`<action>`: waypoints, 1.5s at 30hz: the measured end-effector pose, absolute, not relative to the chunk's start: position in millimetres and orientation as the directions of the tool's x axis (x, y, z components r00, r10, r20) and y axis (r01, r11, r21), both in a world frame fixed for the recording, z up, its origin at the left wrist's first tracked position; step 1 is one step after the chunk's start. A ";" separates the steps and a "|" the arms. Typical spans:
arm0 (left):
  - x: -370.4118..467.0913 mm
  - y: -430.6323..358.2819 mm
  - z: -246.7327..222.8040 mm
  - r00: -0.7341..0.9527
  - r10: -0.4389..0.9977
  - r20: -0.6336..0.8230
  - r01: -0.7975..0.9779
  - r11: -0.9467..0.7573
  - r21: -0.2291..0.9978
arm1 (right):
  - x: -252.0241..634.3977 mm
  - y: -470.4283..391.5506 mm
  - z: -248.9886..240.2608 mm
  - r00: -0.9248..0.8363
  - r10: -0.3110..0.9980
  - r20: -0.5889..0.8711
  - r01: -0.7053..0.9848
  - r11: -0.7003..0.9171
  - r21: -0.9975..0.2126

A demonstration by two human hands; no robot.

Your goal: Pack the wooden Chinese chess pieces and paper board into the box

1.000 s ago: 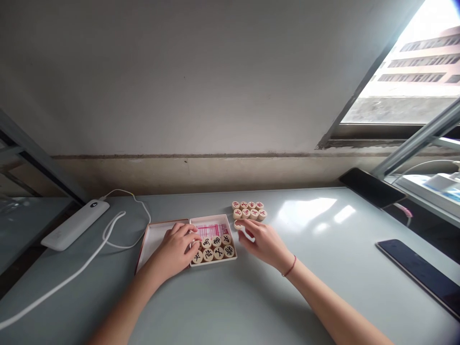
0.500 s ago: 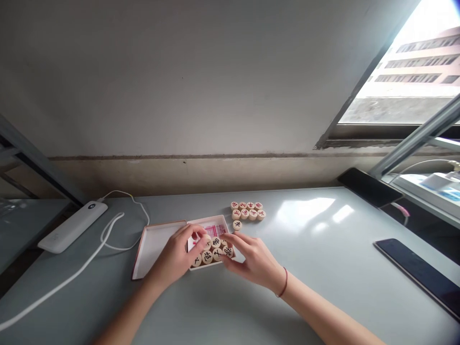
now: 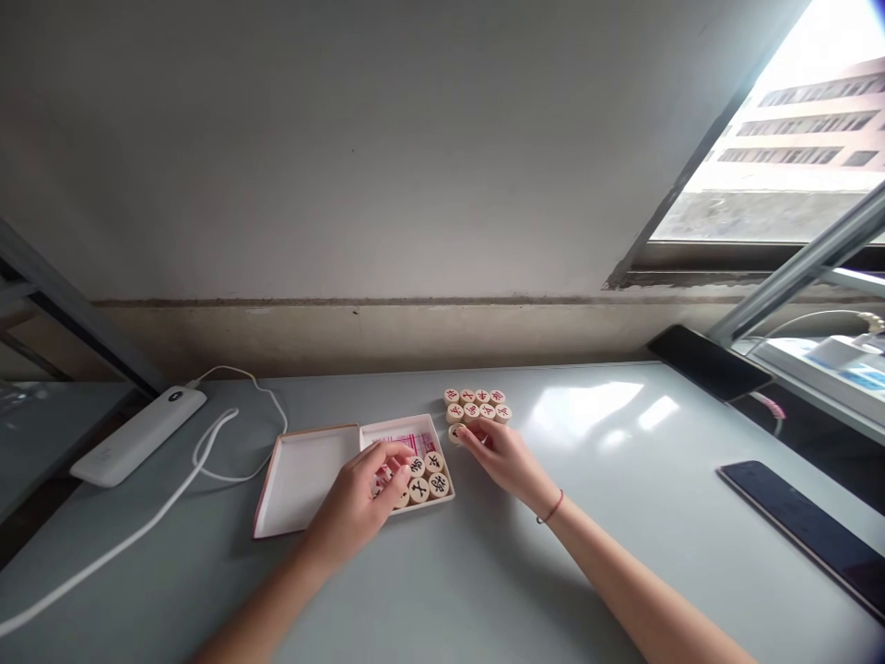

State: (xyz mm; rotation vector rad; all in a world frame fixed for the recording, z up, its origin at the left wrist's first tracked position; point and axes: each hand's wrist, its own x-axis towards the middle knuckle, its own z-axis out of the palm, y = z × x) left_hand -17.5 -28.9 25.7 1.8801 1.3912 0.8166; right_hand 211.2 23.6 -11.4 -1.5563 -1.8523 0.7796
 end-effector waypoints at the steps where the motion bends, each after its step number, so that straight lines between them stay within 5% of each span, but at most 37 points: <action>1: -17.7 -28.8 25.9 0.250 0.963 0.103 0.564 -0.231 0.792 | 212.6 25.1 -12.3 -0.139 0.988 0.060 0.663 0.138 -0.736; 5: -19.6 -27.5 26.0 0.311 0.935 0.170 0.601 -0.332 0.727 | 213.7 25.7 -12.8 -0.115 0.992 0.050 0.739 0.119 -0.664; 14: -24.5 -24.2 8.8 0.553 0.811 0.191 0.753 -0.585 0.301 | 206.9 18.1 -18.2 -0.182 0.967 0.176 0.840 0.246 -0.484; 22: -27.7 -20.0 4.5 0.566 0.799 0.204 0.753 -0.602 0.266 | 203.5 13.1 -16.8 -0.198 0.943 0.266 0.864 0.296 -0.407; 27: -31.9 -14.6 -0.5 0.524 0.805 0.277 0.765 -0.588 0.263 | 190.7 -1.0 -1.6 -0.397 0.771 0.497 0.663 0.616 -0.425; 30: -32.8 -13.6 -1.6 0.420 0.857 0.299 0.832 -0.495 0.250 | 180.7 -7.5 -3.8 -0.529 0.673 0.517 0.567 0.734 -0.374; 38: -29.3 -17.0 2.1 0.360 0.900 0.246 0.861 -0.422 0.283 | 169.7 -11.4 -25.0 -0.602 0.671 0.433 0.579 0.740 -0.342; 45: -26.4 -15.8 7.5 0.304 0.905 0.297 0.846 -0.400 0.352 | 170.3 -11.7 -19.2 -0.586 0.622 0.519 0.576 0.770 -0.273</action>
